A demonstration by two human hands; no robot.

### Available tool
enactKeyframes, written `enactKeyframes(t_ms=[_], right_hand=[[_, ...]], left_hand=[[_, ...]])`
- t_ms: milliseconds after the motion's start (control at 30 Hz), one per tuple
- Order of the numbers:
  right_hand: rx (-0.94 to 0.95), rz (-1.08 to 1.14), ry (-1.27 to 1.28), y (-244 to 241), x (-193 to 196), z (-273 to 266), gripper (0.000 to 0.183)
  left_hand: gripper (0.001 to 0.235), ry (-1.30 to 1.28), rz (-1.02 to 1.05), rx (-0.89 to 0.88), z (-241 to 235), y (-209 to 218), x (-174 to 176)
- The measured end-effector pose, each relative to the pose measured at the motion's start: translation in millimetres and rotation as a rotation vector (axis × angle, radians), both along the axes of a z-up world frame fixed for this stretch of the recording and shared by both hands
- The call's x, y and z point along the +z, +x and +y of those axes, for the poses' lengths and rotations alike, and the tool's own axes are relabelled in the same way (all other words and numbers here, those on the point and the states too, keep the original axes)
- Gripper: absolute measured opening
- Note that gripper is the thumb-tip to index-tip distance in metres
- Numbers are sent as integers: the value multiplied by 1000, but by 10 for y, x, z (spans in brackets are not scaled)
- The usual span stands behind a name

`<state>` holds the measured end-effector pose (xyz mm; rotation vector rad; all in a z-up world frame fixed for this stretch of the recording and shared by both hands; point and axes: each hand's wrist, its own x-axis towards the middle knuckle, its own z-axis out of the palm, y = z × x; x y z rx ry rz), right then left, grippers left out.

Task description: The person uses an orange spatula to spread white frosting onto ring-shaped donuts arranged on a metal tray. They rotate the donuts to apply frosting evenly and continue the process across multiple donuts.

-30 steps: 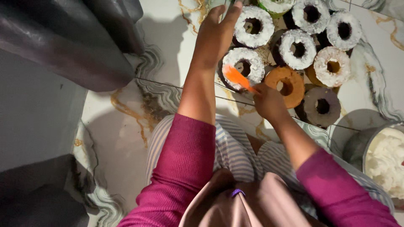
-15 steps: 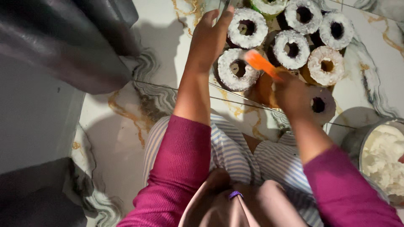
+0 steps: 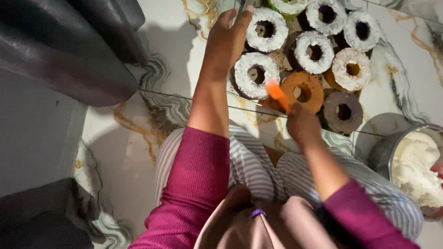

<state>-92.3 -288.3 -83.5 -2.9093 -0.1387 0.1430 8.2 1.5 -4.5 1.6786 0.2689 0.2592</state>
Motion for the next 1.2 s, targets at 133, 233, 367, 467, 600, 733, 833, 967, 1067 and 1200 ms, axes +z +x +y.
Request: enactKeyframes(t_ms=[133, 233, 367, 467, 600, 733, 833, 967, 1067, 1200], right_hand=[[22, 41, 160, -484, 49, 158, 26], [-1, 23, 250, -574, 145, 283, 27], [78, 32, 289, -436, 293, 222, 26], [46, -70, 377, -352, 387, -164, 30], [-201, -101, 452, -307, 700, -1226, 23], [-356, -126, 337, -600, 1146, -2458, 29], [-553, -53, -10, -862, 1178, -3171, 30], [-526, 192, -395, -832, 829, -3793, 31], [-437, 370, -669, -693, 404, -3946, 30], [-589, 379, -401, -526, -112, -3989, 29]], left_hand=[[84, -17, 3, 1, -24, -95, 42], [75, 101, 22, -6, -76, -169, 85], [62, 163, 52, -157, -245, -258, 43], [56, 308, -6, -246, -376, -287, -143], [53, 397, -269, -353, -495, -257, -463], [46, 462, 105, -613, -568, -178, -674], [46, 346, 88, -748, -572, -153, -745], [45, 247, 130, -688, -550, -191, -742], [51, 457, 236, -681, -464, -203, -749], [53, 324, 332, -586, -414, -298, -753]])
